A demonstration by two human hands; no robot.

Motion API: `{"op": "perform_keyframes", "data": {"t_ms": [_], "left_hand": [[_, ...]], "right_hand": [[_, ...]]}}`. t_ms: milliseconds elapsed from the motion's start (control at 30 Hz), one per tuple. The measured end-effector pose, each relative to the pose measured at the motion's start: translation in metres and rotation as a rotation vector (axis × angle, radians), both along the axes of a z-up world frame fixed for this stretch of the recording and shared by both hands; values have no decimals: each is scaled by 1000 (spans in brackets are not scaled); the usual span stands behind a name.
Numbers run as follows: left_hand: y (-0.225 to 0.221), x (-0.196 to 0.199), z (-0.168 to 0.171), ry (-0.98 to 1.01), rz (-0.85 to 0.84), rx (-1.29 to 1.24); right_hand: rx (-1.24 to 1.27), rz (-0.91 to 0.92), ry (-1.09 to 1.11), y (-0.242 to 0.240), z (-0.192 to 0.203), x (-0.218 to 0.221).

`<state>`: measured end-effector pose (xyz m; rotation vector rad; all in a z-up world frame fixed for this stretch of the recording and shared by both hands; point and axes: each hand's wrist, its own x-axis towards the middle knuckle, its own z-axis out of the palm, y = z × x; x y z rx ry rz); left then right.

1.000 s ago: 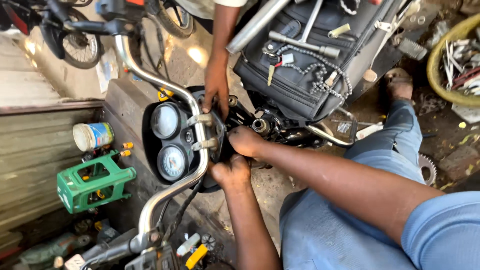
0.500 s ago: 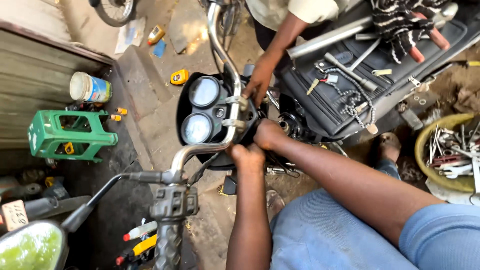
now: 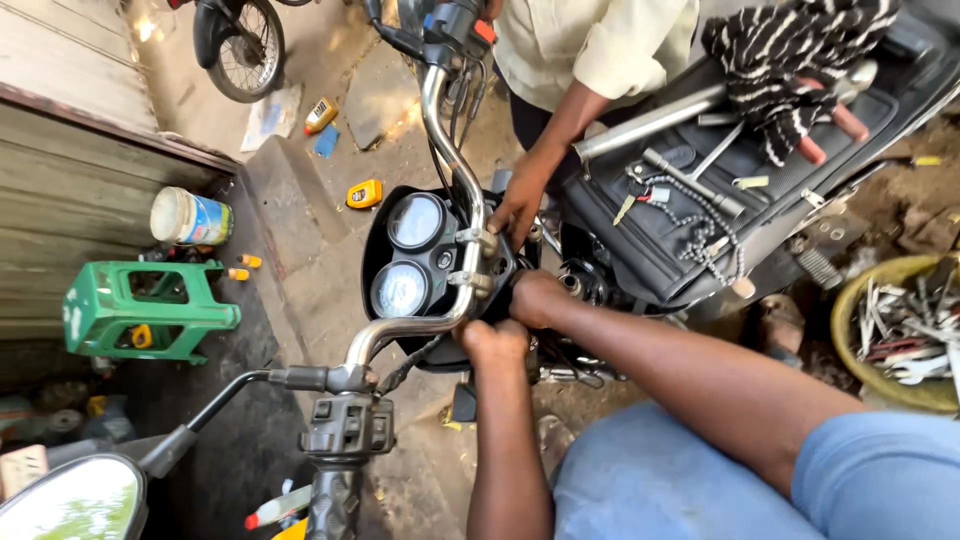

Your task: The person manipulates wiring and components on the front assembly of a motorcycle while a second person assists by holding the handlebars and frame.

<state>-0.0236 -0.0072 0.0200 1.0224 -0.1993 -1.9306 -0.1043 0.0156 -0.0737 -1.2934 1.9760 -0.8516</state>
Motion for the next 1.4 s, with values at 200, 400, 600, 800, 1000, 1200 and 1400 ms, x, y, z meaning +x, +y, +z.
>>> {"op": "perform_keyframes", "data": {"t_ms": [200, 400, 600, 800, 1000, 1200, 1400], "left_hand": [[-1, 16, 0, -19, -175, -146], [0, 31, -5, -40, -218, -140], [-2, 19, -1, -135, -216, -124], [-3, 20, -11, -130, -206, -189], [0, 25, -18, -117, -198, -185], [1, 27, -19, -126, -151, -158], [-3, 29, -26, -130, -142, -169]], "right_hand": [[-55, -137, -159, 9, 6, 18], [31, -220, -186, 17, 23, 25], [21, -235, -216, 19, 28, 23], [-39, -281, -186, 12, 15, 26], [-17, -280, -112, -1, -13, 32], [101, -405, -355, 2, 8, 30], [129, -321, -361, 15, 42, 20]]}}
